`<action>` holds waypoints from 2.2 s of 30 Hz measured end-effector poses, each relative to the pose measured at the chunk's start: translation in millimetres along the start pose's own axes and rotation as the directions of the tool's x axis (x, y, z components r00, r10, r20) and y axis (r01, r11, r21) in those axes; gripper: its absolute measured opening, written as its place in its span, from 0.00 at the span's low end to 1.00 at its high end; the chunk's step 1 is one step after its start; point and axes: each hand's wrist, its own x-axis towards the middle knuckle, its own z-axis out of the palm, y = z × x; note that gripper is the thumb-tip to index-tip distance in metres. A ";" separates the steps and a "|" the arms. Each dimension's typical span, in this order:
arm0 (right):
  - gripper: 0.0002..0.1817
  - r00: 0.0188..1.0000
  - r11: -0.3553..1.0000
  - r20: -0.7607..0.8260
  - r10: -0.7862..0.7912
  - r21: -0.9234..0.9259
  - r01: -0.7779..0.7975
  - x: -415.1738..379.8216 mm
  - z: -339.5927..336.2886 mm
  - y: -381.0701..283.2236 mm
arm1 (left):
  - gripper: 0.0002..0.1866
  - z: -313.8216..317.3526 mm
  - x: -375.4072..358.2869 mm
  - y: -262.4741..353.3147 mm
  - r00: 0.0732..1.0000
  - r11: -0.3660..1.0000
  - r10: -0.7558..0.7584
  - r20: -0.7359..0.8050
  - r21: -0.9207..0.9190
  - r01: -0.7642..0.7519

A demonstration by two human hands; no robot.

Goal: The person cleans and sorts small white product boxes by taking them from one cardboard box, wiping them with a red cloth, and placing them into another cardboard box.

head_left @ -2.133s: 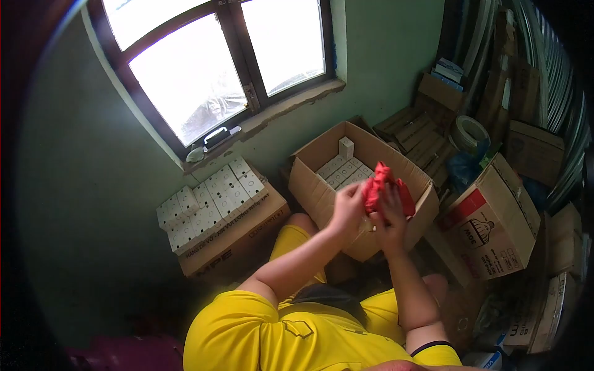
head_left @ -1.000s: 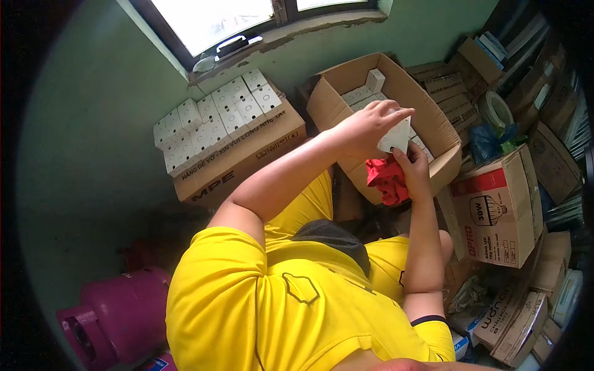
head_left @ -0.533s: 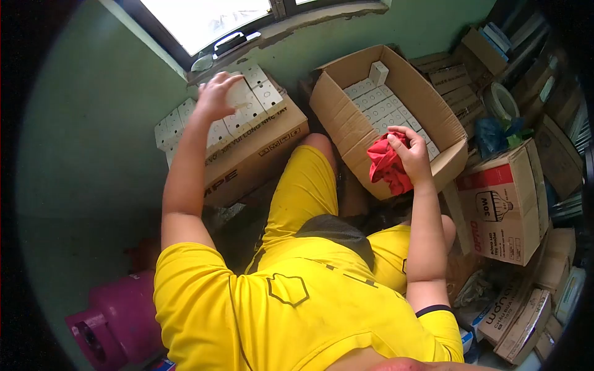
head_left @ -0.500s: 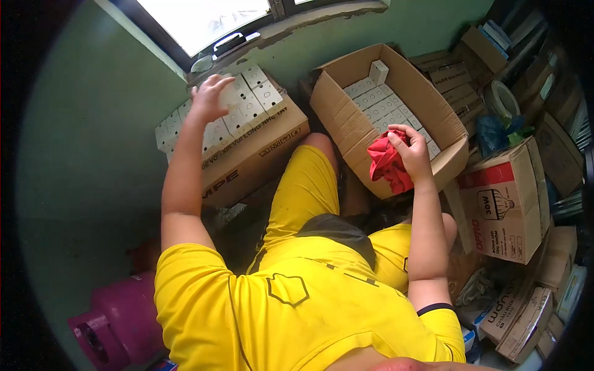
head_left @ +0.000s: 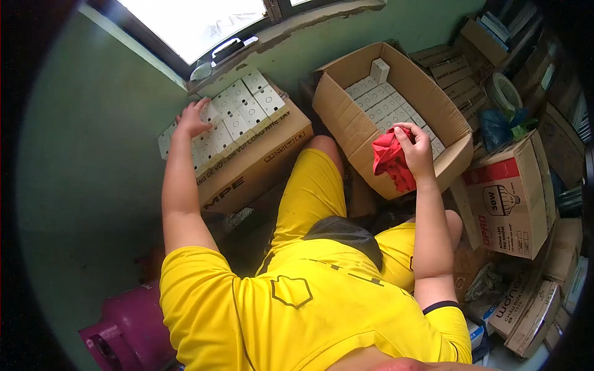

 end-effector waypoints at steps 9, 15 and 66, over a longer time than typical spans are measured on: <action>0.15 1.000 0.999 0.012 0.027 -0.023 -0.026 -4.3 -6.7 -6.2 | 0.51 -4.8 -3.5 7.3 0.999 0.997 -0.029 -0.023 0.073 0.031; 0.14 0.997 0.999 -0.073 -0.029 0.038 0.032 -2.0 -21.9 -7.4 | 0.51 -10.8 -7.2 11.2 0.999 0.992 -0.036 -0.023 0.124 0.039; 0.25 0.839 0.141 -0.451 0.304 0.892 0.429 18.6 -156.7 62.0 | 0.21 100.8 102.7 521.4 0.694 0.658 0.720 0.015 -0.333 -0.675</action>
